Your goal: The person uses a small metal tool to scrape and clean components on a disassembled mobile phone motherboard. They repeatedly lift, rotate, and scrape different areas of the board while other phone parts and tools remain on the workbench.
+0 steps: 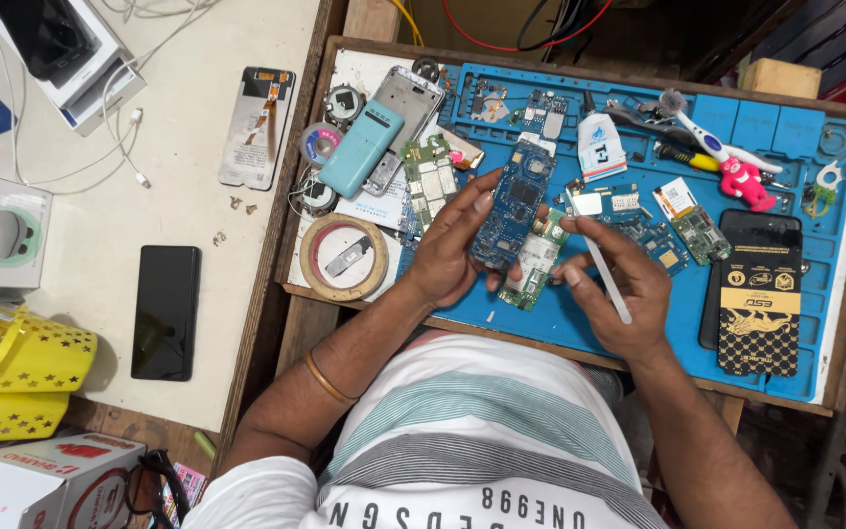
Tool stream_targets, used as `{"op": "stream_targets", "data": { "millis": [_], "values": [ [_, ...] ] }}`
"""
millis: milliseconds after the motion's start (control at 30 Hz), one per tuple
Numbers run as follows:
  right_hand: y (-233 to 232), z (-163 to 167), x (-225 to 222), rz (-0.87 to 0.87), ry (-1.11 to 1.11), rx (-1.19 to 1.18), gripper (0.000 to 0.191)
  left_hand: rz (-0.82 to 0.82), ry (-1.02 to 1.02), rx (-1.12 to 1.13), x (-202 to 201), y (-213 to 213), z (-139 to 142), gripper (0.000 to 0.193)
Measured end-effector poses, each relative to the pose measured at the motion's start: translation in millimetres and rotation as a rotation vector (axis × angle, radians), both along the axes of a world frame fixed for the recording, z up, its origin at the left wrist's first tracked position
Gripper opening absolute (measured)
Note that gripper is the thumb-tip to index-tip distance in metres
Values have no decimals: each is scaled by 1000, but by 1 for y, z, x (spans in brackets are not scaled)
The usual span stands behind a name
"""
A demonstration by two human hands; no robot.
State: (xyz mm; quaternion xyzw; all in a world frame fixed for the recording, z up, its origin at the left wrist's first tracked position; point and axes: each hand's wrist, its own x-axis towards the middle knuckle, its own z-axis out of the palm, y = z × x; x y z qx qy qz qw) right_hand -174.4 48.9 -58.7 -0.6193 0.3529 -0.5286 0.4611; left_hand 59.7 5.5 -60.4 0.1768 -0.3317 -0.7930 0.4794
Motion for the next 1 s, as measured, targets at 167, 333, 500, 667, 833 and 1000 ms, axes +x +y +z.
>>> {"op": "stream_targets", "data": {
  "millis": [167, 333, 500, 667, 833, 1000],
  "values": [
    [1, 2, 1, -21, -4, 0, 44, -19, -25, -18, -1, 0, -1, 69],
    [1, -1, -1, -105, 5, -25, 39, -22, -71, -74, -3, 0, -9, 75],
    [-1, -1, -1, -117, 8, -55, 38, -19, -92, -176, -4, 3, -17, 67],
    [-1, -3, -2, -117, -31, -51, 35, 88, -168, -255, -5, 2, -14, 63],
    [-2, -5, -4, -150, -14, -60, 32, 233, -264, -324, -7, 4, -5, 59],
    [-2, -6, -4, -107, -48, -88, 32, 274, -341, -360, -9, 2, -3, 56]
  ]
}}
